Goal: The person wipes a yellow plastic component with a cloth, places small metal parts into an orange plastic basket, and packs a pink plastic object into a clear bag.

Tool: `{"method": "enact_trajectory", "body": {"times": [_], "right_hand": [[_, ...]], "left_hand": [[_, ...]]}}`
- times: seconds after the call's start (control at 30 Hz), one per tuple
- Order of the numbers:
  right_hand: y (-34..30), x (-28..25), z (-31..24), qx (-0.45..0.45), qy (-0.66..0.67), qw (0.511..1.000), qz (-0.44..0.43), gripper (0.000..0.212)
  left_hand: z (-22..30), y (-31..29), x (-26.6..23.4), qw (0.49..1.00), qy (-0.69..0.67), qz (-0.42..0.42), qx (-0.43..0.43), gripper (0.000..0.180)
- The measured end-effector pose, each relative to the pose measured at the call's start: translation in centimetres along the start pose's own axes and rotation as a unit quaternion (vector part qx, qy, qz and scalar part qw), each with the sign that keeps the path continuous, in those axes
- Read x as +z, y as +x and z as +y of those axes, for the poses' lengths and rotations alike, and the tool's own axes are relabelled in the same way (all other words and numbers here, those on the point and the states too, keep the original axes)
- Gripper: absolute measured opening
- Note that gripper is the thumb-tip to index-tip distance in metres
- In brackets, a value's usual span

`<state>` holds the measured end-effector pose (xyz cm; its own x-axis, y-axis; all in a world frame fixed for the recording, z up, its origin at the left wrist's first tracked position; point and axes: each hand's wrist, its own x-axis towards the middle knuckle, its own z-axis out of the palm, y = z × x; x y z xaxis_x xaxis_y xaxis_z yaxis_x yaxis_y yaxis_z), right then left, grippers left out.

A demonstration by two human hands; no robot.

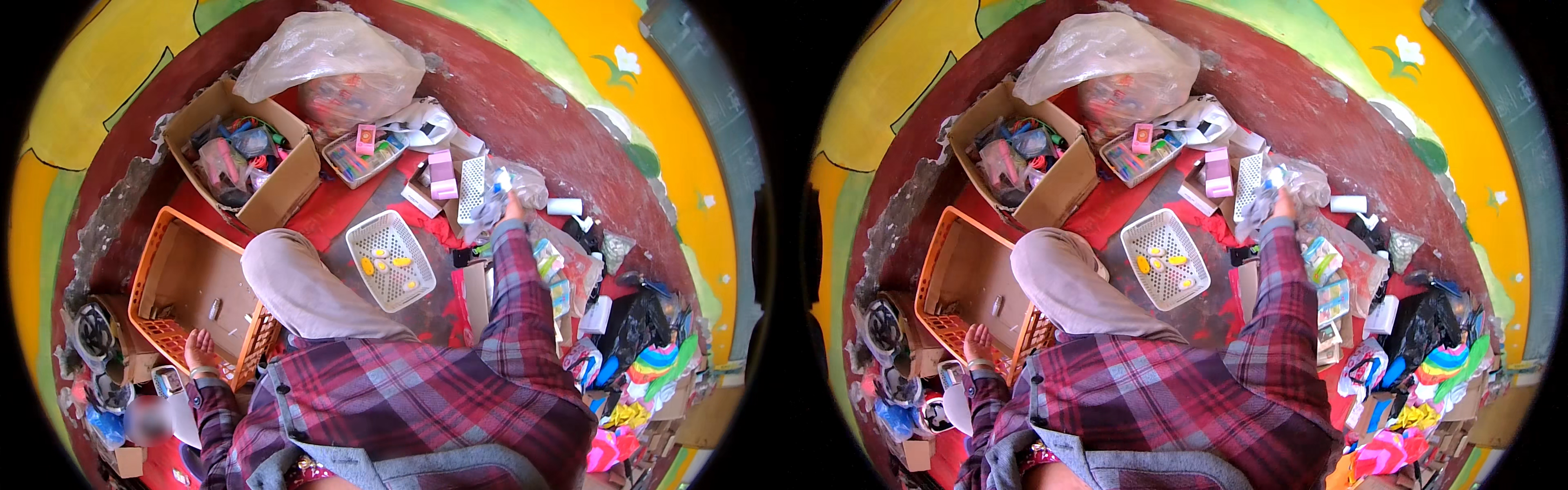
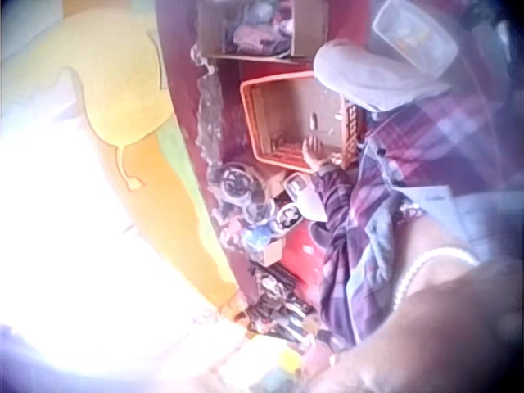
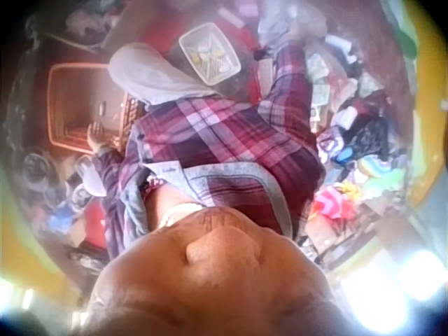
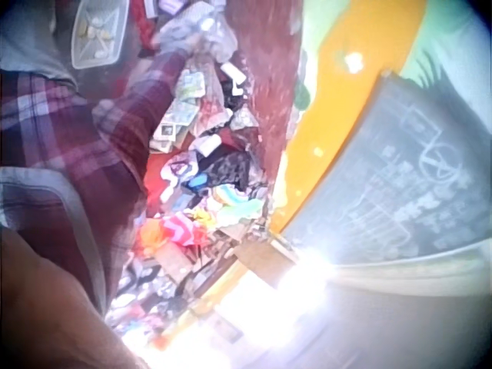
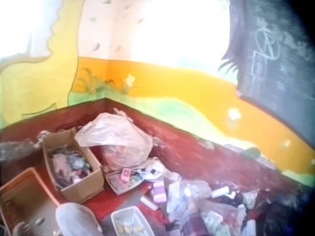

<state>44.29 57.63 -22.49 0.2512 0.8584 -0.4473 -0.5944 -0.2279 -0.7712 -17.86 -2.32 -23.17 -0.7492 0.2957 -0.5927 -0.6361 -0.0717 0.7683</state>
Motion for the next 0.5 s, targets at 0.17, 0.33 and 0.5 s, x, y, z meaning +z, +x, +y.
{"method": "enact_trajectory", "body": {"times": [0.17,0.33,0.5], "right_hand": [[10.5,-0.1,-6.4,-0.099,-0.219,0.969,0.052,0.038],[1.1,3.6,1.1,0.069,-0.076,0.992,-0.067,0.031],[-16.3,10.3,4.4,0.180,-0.111,0.958,-0.194,0.023]], "left_hand": [[-1.7,1.7,1.1,1.000,0.024,0.007,0.000,0.042],[-1.6,1.1,1.1,0.999,0.050,0.009,-0.004,0.041],[-1.4,1.0,2.6,0.997,0.066,0.011,-0.023,0.030]]}}
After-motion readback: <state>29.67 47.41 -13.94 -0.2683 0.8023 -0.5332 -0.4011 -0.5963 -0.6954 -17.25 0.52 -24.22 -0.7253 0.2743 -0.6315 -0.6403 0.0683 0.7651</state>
